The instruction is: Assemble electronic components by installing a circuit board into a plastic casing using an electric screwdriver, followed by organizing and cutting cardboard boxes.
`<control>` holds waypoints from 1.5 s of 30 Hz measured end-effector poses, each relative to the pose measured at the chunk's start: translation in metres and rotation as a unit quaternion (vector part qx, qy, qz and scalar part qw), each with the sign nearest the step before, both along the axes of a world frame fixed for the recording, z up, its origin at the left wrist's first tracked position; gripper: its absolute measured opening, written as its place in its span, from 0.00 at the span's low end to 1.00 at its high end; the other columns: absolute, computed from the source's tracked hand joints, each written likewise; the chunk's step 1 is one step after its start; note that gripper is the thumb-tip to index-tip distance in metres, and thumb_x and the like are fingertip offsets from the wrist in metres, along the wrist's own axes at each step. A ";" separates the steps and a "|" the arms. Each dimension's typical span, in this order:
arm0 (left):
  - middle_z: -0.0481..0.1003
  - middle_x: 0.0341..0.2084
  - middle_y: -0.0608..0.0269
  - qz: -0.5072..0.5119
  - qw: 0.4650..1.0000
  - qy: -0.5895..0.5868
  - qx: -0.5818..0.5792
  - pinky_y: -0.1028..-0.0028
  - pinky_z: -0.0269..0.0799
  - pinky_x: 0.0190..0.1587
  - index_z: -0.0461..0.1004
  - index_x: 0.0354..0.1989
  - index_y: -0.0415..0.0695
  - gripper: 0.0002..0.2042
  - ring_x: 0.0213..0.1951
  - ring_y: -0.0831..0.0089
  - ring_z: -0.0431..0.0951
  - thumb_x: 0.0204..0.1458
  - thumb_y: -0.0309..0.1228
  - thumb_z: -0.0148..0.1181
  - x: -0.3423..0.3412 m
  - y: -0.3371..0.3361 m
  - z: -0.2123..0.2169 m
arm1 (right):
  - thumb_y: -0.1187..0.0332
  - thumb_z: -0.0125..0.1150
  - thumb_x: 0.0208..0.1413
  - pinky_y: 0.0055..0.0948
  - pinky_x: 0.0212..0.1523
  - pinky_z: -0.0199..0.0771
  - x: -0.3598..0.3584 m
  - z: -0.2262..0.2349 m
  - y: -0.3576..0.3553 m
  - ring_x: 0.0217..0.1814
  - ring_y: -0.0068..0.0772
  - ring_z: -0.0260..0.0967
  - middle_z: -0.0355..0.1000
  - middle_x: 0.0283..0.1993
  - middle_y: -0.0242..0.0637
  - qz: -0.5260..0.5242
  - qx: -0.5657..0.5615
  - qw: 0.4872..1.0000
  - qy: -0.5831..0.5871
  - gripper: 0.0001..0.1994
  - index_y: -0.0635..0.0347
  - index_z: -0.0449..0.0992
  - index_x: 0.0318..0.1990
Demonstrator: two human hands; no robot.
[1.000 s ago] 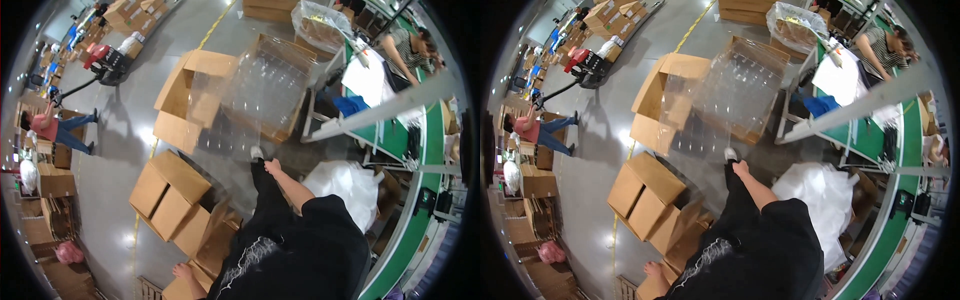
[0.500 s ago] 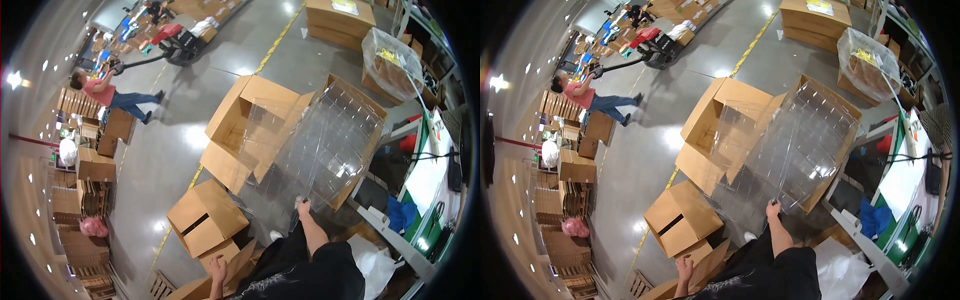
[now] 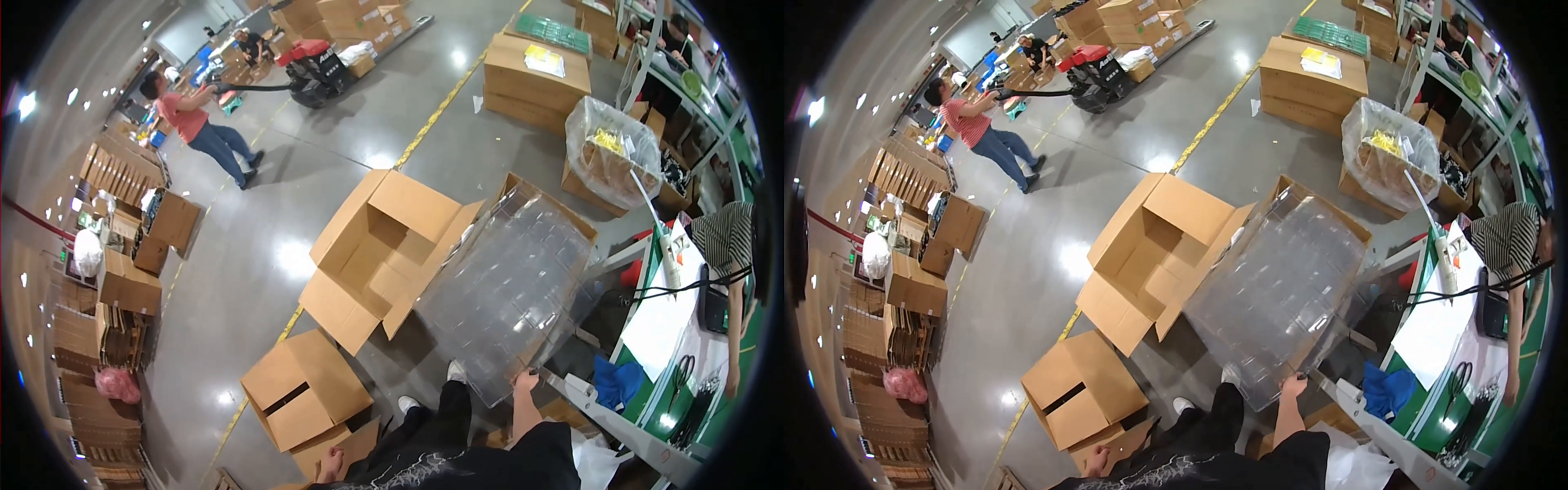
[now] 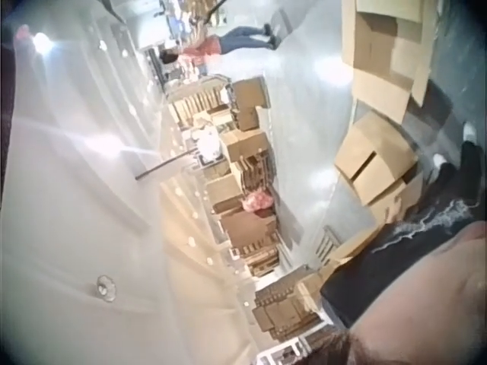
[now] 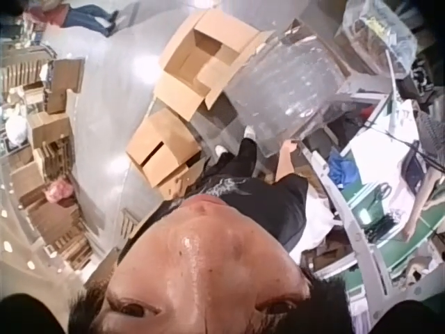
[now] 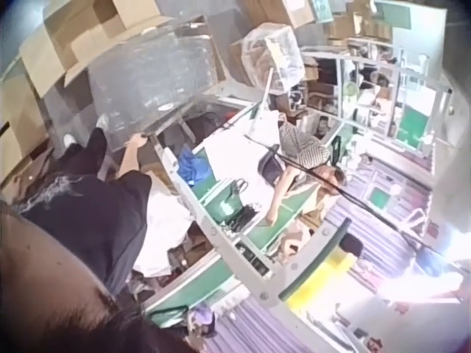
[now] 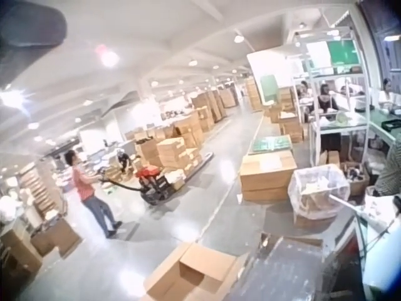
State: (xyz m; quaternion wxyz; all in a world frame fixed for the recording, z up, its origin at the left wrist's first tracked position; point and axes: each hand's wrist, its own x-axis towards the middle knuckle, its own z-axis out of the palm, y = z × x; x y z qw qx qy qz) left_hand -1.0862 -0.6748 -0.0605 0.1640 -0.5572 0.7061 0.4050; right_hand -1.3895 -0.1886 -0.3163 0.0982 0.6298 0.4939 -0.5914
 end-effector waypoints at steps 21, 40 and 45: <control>0.77 0.35 0.59 -0.107 0.990 -0.081 0.042 0.75 0.68 0.45 0.75 0.40 0.37 0.12 0.40 0.72 0.74 0.51 0.31 0.55 -0.029 0.027 0.036 | 0.89 0.45 0.49 0.33 0.22 0.76 -0.028 0.034 -0.007 0.29 0.35 0.72 0.68 0.46 0.43 0.172 0.093 0.979 0.062 0.34 0.48 0.54 0.64; 0.76 0.33 0.62 -0.091 0.992 -0.066 0.055 0.76 0.69 0.38 0.75 0.42 0.38 0.13 0.35 0.75 0.74 0.52 0.34 0.55 -0.055 0.022 0.044 | 0.76 0.58 0.49 0.43 0.52 0.65 -0.057 0.045 -0.055 0.51 0.54 0.65 0.68 0.46 0.51 0.177 0.044 0.982 0.057 0.16 0.59 0.68 0.47; 0.75 0.31 0.61 -0.274 0.961 -0.015 0.019 0.74 0.70 0.31 0.74 0.42 0.41 0.14 0.30 0.74 0.74 0.51 0.36 0.56 -0.021 -0.005 0.013 | 0.67 0.58 0.52 0.43 0.50 0.67 -0.049 0.014 -0.040 0.51 0.55 0.67 0.70 0.46 0.56 0.239 0.252 0.937 -0.018 0.18 0.64 0.65 0.48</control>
